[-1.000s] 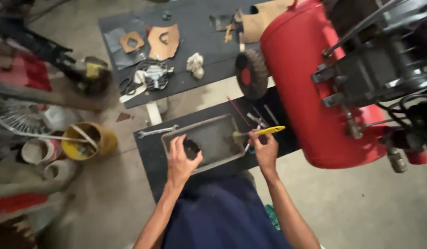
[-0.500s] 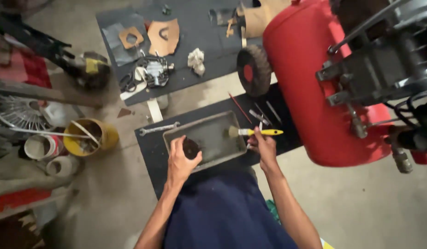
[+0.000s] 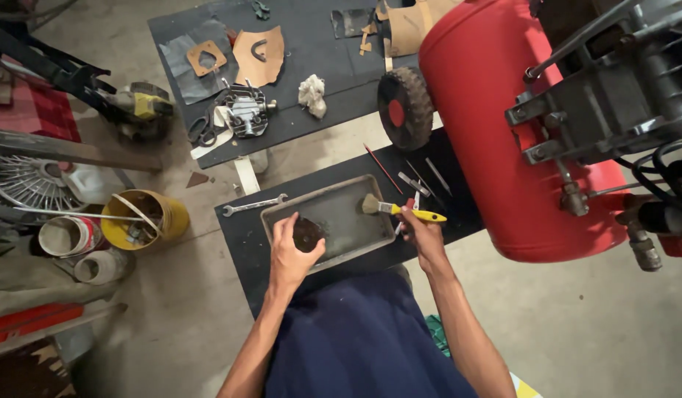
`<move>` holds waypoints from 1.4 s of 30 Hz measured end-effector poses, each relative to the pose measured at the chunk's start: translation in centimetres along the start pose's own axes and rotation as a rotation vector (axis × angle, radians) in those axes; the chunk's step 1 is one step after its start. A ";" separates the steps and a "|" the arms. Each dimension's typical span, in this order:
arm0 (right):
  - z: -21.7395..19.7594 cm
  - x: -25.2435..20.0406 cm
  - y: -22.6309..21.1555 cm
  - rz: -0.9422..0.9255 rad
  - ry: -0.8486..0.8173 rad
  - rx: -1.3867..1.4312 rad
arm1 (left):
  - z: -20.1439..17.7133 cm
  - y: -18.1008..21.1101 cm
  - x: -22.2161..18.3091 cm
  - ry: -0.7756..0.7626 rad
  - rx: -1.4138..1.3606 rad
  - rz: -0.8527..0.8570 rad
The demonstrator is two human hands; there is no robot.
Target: Cleaning a metal plate using a brush and a cloth
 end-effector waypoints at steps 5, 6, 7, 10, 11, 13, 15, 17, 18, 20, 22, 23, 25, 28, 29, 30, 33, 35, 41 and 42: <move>0.8 -0.3 0.5 0.001 -0.033 -0.041 | 0.3 -0.9 -0.3 -0.052 -0.131 -0.095; 1.1 0.1 0.9 -0.015 -0.027 -0.061 | 0.8 -1.7 -0.4 -0.074 -0.268 -0.169; 1.3 0.8 1.3 -0.016 -0.028 -0.060 | 0.3 -1.5 -0.4 -0.073 -0.267 -0.169; 2.0 1.8 1.4 -0.093 -0.026 -0.148 | 2.8 -2.1 -2.9 -0.387 -1.186 -0.729; 2.2 1.5 0.7 -0.125 -0.004 -0.140 | 3.1 -1.5 -3.3 -0.497 -1.438 -0.775; 2.5 1.7 0.2 -0.158 0.019 -0.132 | 3.2 -1.1 -3.5 -0.612 -1.691 -0.813; 2.7 2.6 0.7 -0.173 0.028 -0.056 | 2.9 -0.4 -3.7 -0.763 -1.806 -0.743; 2.9 2.0 0.3 -0.156 0.015 -0.037 | 2.6 0.0 -3.6 -0.765 -1.816 -0.736; 2.9 1.8 0.0 -0.142 0.008 -0.016 | 2.6 0.4 -3.5 -0.775 -1.827 -0.728; 2.9 1.2 -0.9 -0.138 -0.016 -0.002 | 2.6 0.6 -3.2 -0.778 -1.826 -0.722; 2.7 1.3 -1.0 -0.132 -0.036 0.013 | 2.4 1.0 -3.0 -0.786 -1.824 -0.719; 2.6 1.8 -0.7 -0.140 -0.055 -0.005 | 2.2 1.3 -3.0 -0.792 -1.820 -0.724; 2.3 2.2 -0.3 -0.147 -0.069 -0.024 | 2.0 1.8 -2.9 -0.803 -1.815 -0.734; 1.9 1.6 0.3 -0.108 -0.067 -0.084 | 1.8 2.4 -2.9 -0.804 -1.805 -0.735; 1.8 1.2 0.4 -0.107 -0.080 -0.117 | 1.8 2.4 -2.9 -0.805 -1.800 -0.732; 1.7 1.0 0.3 -0.108 -0.093 -0.151 | 1.8 2.5 -2.8 -0.805 -1.797 -0.728; 0.5 2.1 2.9 -0.079 -0.065 -0.311 | 1.3 3.4 -2.7 -0.803 -1.785 -0.714; -0.2 0.4 1.8 -0.107 -0.054 -0.380 | 1.3 3.0 -2.8 -0.802 -1.791 -0.732; 0.0 -1.7 0.9 -0.141 -0.119 -0.361 | 2.6 1.8 -3.0 -0.831 -1.812 -0.774; 0.5 -1.8 0.8 -0.156 -0.154 -0.355 | 2.5 1.8 -2.9 -0.828 -1.800 -0.772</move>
Point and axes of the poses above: each hand's wrist, its own x-axis towards the middle knuckle, its own z-axis out of the palm, y = z × x, the point moved 8 cm from there along x, towards the middle knuckle, and after that the axes turned 6 degrees about y, right-handed, at the moved point
